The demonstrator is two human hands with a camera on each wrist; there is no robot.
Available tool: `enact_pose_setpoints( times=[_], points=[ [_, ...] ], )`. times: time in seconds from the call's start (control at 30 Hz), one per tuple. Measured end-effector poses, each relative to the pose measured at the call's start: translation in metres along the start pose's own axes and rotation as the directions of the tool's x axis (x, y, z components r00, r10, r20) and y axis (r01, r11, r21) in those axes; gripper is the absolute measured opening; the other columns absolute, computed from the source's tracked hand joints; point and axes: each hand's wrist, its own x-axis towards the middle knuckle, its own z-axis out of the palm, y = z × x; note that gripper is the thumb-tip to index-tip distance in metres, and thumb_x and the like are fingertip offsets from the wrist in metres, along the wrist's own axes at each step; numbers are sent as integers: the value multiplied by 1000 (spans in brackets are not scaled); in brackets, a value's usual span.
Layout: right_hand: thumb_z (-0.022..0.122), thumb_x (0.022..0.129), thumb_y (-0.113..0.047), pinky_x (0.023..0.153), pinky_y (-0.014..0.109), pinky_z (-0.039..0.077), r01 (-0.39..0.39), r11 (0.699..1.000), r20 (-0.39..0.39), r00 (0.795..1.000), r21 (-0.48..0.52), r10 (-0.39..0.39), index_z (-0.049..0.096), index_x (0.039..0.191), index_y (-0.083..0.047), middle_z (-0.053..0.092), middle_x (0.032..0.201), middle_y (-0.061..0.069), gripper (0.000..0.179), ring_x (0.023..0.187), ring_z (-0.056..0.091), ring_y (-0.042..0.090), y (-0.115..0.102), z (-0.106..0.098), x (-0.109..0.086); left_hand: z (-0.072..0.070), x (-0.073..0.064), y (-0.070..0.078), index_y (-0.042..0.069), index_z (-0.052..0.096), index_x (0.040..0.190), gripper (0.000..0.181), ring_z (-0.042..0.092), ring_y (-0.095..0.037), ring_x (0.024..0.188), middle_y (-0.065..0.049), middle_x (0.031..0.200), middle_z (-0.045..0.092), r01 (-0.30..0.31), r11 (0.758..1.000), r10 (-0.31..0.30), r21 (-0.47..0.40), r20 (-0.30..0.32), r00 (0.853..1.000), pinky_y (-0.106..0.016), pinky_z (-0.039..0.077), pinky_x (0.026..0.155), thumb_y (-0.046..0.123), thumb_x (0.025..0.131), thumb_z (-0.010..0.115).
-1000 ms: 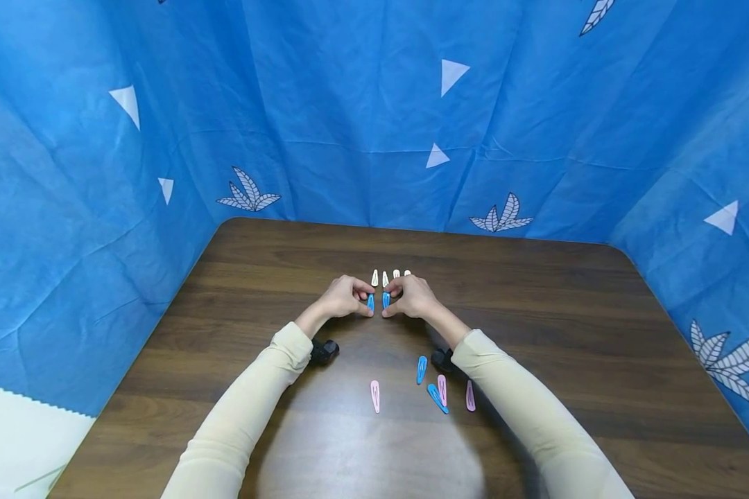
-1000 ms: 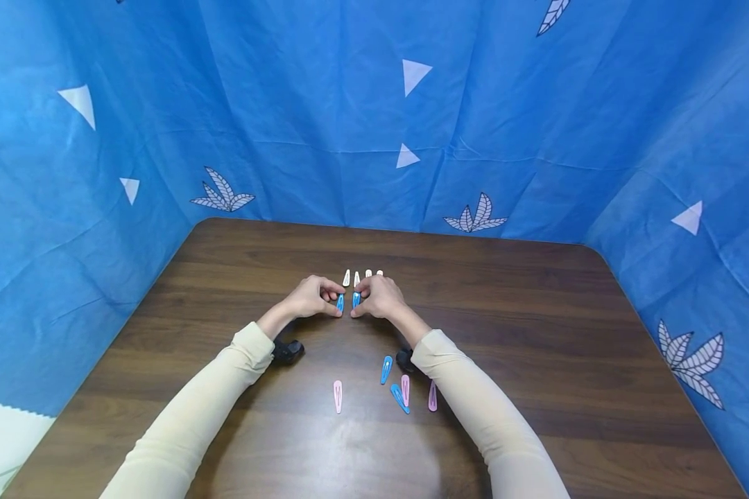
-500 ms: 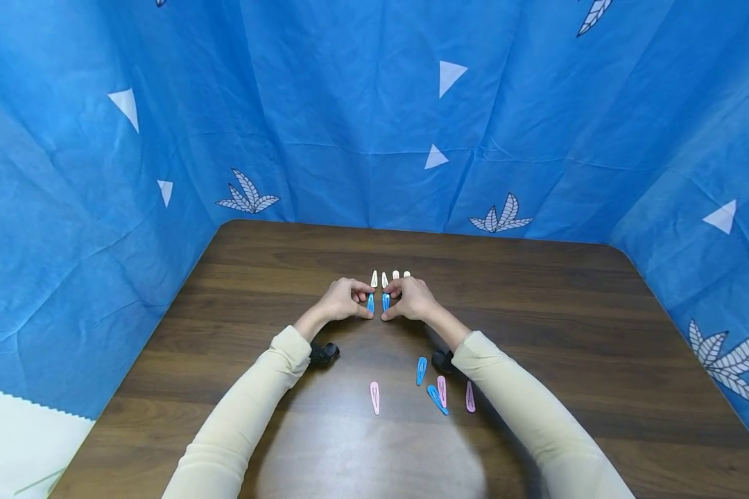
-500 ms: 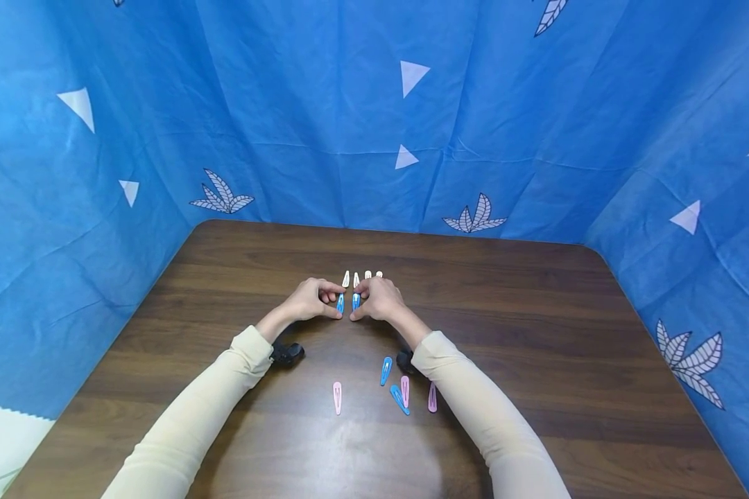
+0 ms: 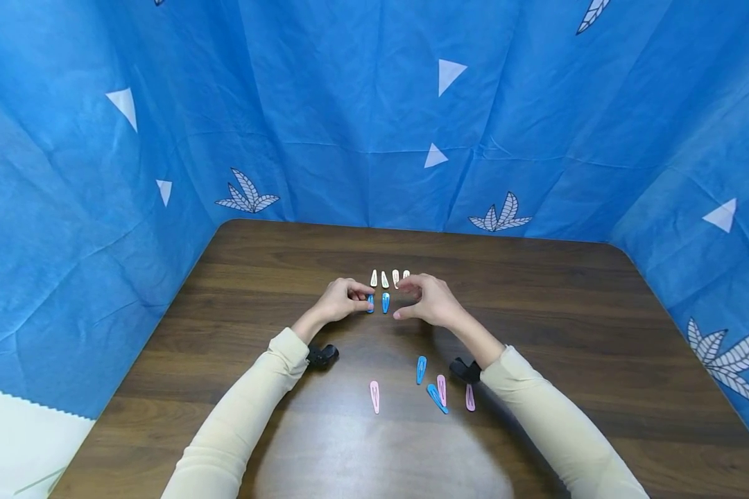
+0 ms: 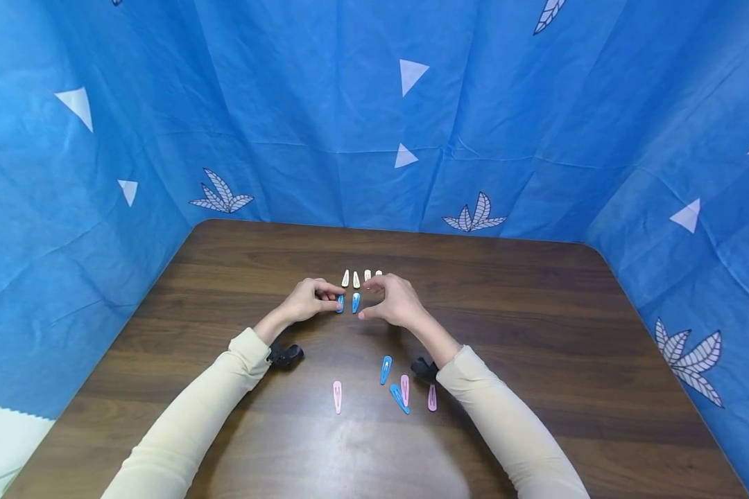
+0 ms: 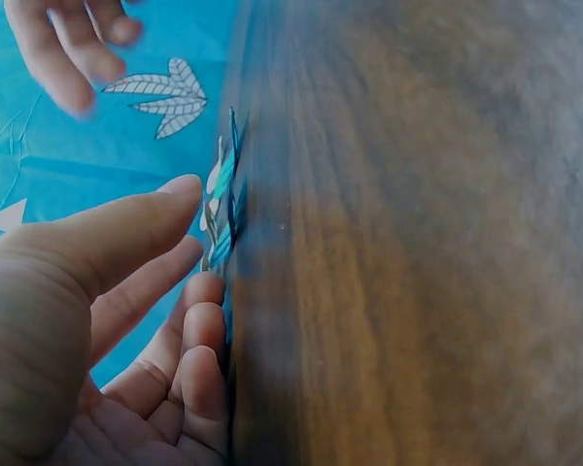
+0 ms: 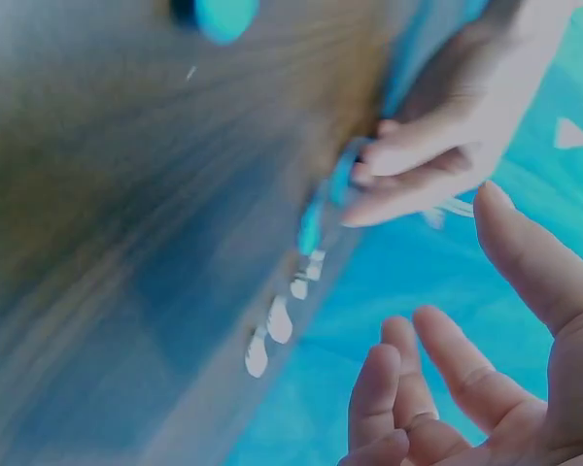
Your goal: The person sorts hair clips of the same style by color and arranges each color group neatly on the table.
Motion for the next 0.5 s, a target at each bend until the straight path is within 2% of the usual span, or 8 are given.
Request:
enact_pose_setpoints(
  times=[0.2, 0.37, 0.5],
  points=[
    [86, 73, -22, 85, 48, 49, 45, 998, -119, 992, 39, -40, 67, 120, -6, 67, 110, 14, 53, 99, 59, 32, 2, -9, -50, 1, -1, -1, 3, 75, 107, 29, 55, -7, 70, -6, 83, 65, 5, 1000, -5, 24, -6, 1000, -19, 43, 63, 11, 79, 80],
    [87, 72, -24, 83, 48, 48, 31, 999, -161, 987, 33, -25, 68, 120, -9, 67, 112, 9, 53, 100, 58, 28, 5, -5, -86, 2, -1, 0, 5, 76, 105, 29, 54, -8, 71, -6, 83, 64, 19, 999, -18, 44, -13, 1000, -20, 42, 64, 13, 78, 82],
    [88, 71, -24, 81, 45, 48, 16, 1000, -182, 983, 8, -14, 68, 120, -8, 67, 112, 7, 54, 99, 58, 27, 8, 2, -104, 3, 0, 0, 6, 77, 105, 30, 53, -8, 72, -5, 83, 63, 19, 999, -18, 51, -15, 1000, -20, 41, 65, 14, 77, 83]
  ],
)
